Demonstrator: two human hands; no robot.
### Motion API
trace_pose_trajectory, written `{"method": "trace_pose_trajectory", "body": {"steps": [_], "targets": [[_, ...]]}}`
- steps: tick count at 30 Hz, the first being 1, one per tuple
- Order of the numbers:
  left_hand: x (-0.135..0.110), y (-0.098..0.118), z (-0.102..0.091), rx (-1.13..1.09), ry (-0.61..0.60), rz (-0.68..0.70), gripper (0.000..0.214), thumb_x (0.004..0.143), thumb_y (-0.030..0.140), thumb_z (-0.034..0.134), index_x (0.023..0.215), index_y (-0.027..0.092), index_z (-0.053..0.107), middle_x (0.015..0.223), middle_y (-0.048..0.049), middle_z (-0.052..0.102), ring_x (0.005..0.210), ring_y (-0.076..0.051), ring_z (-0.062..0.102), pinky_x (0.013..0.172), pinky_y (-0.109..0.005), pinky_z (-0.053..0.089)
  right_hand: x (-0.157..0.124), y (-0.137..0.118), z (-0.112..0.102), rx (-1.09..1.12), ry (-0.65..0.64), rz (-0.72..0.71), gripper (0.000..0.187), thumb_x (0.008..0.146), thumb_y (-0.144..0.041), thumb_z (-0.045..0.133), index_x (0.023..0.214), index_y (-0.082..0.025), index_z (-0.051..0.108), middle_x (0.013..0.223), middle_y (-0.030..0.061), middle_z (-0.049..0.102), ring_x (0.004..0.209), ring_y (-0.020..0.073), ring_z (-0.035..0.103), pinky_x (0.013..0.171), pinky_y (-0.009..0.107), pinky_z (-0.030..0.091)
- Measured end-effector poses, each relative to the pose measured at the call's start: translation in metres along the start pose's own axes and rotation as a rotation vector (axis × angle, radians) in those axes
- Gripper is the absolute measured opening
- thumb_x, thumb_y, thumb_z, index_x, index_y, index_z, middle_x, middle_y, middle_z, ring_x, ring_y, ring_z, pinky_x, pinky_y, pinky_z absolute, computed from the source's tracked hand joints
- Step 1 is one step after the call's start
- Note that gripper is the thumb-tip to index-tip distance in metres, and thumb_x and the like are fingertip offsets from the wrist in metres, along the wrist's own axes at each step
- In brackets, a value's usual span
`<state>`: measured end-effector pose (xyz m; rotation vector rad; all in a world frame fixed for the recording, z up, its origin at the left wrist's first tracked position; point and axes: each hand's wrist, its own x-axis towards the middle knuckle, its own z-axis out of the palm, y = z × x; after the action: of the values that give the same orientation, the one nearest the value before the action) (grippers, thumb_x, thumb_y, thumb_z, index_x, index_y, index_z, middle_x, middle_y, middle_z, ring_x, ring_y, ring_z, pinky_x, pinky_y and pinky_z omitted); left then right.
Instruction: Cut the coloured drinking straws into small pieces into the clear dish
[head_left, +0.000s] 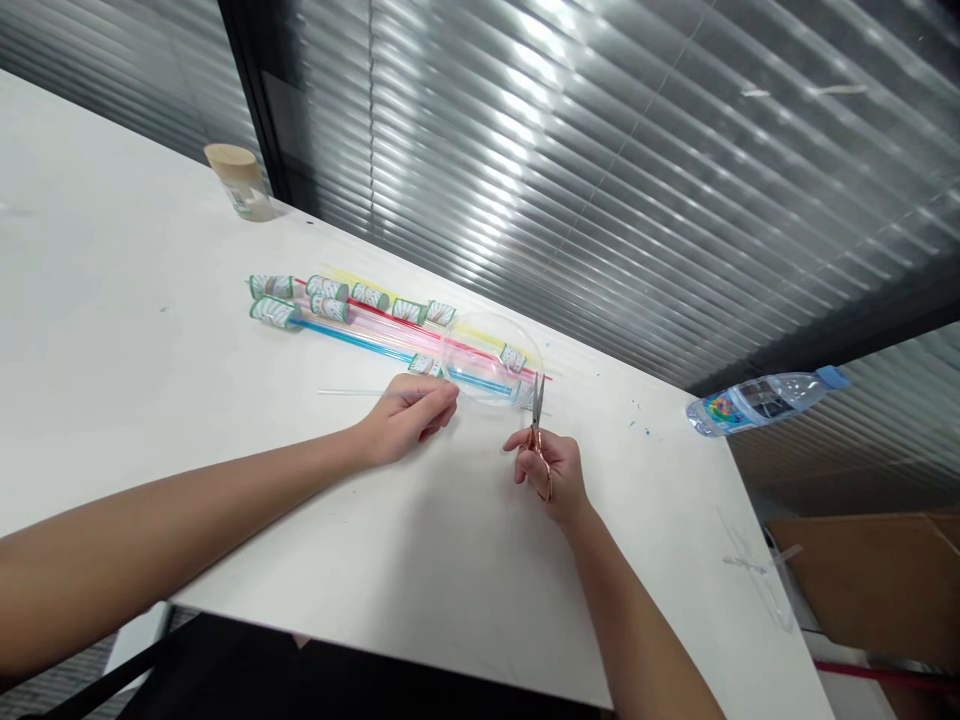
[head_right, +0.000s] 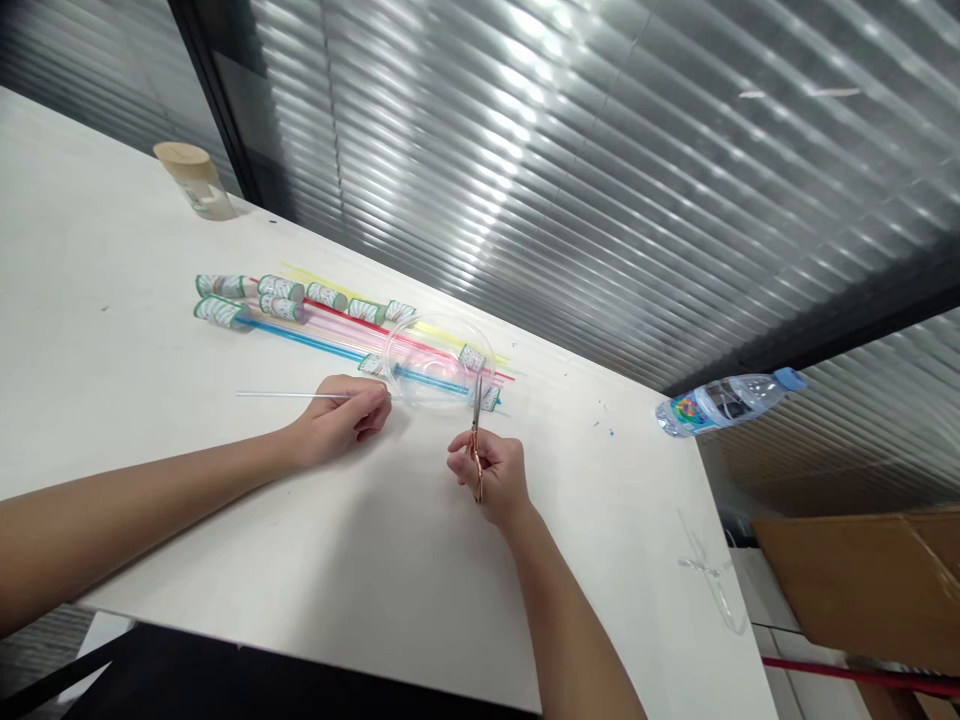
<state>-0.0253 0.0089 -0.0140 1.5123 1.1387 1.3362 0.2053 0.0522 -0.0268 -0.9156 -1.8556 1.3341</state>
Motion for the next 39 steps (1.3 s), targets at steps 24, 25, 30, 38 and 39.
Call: {"method": "trace_pose_trajectory", "body": {"steps": [24,25,30,38,39], "targets": [[0.0031,-0.0074,0.0086,-0.284,0.011,-0.174,0.053,0.090,0.039,0.049,0.044,0.019,0.031,0.042,0.0047,0.030,0.041,-0.006,0.029,0.041,-0.023,0.026,-0.0007,-0.0023,0.0017,0.055,0.011,0.069,0.048,0.074,-0.064,0.065,0.080,-0.017,0.068,0.047,-0.0043,0.042,0.044,0.0110,0.039,0.045,0.025,0.036],[0.0034,-0.0071,0.0086,-0.297,0.008,-0.180,0.053,0.090,0.039,0.049,0.044,0.019,0.030,0.042,0.0048,0.029,0.041,-0.006,0.029,0.041,-0.023,0.025,-0.0007,-0.0028,0.0017,0.052,0.014,0.072,0.049,0.074,-0.065,0.065,0.079,-0.017,0.068,0.046,-0.0044,0.042,0.044,0.0109,0.038,0.045,0.025,0.036],[0.0060,-0.0045,0.0090,-0.400,-0.001,-0.222,0.052,0.087,0.039,0.052,0.045,0.020,0.027,0.043,0.0059,0.024,0.040,-0.006,0.026,0.039,-0.023,0.022,-0.0006,-0.0050,0.0018,0.043,0.011,0.093,0.049,0.072,-0.066,0.066,0.078,-0.017,0.067,0.046,-0.0042,0.042,0.044,0.0109,0.038,0.045,0.025,0.036],[0.0075,-0.0028,0.0103,-0.502,0.017,-0.311,0.052,0.083,0.036,0.056,0.047,0.020,0.023,0.044,0.0070,0.020,0.040,-0.005,0.022,0.039,-0.023,0.018,-0.0002,-0.0071,0.0018,0.039,0.017,0.118,0.049,0.070,-0.065,0.068,0.077,-0.016,0.066,0.046,-0.0047,0.041,0.044,0.0102,0.036,0.045,0.025,0.035],[0.0074,-0.0026,0.0103,-0.503,0.017,-0.321,0.052,0.083,0.037,0.057,0.047,0.020,0.023,0.044,0.0070,0.020,0.039,-0.005,0.022,0.039,-0.023,0.018,-0.0002,-0.0068,0.0017,0.041,0.015,0.119,0.048,0.071,-0.064,0.068,0.077,-0.016,0.066,0.046,-0.0048,0.041,0.044,0.0102,0.036,0.045,0.025,0.035]]}}
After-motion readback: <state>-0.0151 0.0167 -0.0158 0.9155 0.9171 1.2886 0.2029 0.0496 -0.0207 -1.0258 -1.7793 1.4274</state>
